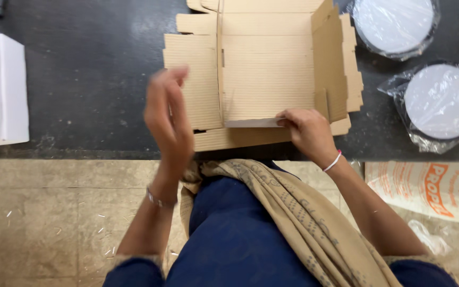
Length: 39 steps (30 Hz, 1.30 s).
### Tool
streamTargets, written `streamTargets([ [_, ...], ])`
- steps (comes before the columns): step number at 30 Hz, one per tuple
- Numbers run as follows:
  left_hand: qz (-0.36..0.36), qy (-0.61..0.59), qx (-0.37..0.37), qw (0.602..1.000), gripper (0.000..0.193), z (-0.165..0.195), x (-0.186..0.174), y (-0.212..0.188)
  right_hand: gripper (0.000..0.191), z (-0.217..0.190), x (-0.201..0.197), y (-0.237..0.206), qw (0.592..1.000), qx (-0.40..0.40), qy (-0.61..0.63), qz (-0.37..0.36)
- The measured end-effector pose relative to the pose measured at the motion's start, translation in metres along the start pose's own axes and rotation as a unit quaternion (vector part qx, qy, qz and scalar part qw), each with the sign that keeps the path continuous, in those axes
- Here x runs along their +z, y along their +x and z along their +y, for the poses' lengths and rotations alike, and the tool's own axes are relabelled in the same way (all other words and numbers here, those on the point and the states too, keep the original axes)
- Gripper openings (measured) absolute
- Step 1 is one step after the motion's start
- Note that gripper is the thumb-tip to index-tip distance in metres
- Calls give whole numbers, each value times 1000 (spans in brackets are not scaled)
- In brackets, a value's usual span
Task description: The person opens a cardboard box and takes out round LED panel lights, wipes each panel with a blue cloth, wraps the panels in clear plastic film, and folds flat cardboard boxes on the workbench.
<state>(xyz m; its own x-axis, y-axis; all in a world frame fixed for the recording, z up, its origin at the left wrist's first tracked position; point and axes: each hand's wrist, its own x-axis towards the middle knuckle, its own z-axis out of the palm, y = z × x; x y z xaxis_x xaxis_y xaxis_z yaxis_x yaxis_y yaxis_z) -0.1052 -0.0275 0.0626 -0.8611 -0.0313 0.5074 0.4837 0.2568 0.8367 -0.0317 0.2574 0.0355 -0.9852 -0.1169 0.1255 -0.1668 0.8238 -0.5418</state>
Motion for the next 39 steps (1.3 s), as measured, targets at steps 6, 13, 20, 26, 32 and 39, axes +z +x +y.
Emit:
streamTargets([
  [6,-104,-60,-246,962,64,-118,64,91,18,8,2,10,1000,19,10,-5],
  [13,-141,-86,-113,980,59,-182,145,134,15,-8,-10,9,999,-14,2,-30],
  [20,-134,32,-67,988,52,-158,148,97,31,-3,-46,36,983,90,145,-63],
  [26,-122,-134,-167,969,51,-142,131,89,42,71,-48,54,958,157,230,67],
  [32,-115,-163,-195,960,53,-149,131,86,45,170,-43,41,865,285,373,175],
  [39,-113,-283,-215,928,54,-178,136,84,37,185,-43,59,940,222,158,206],
])
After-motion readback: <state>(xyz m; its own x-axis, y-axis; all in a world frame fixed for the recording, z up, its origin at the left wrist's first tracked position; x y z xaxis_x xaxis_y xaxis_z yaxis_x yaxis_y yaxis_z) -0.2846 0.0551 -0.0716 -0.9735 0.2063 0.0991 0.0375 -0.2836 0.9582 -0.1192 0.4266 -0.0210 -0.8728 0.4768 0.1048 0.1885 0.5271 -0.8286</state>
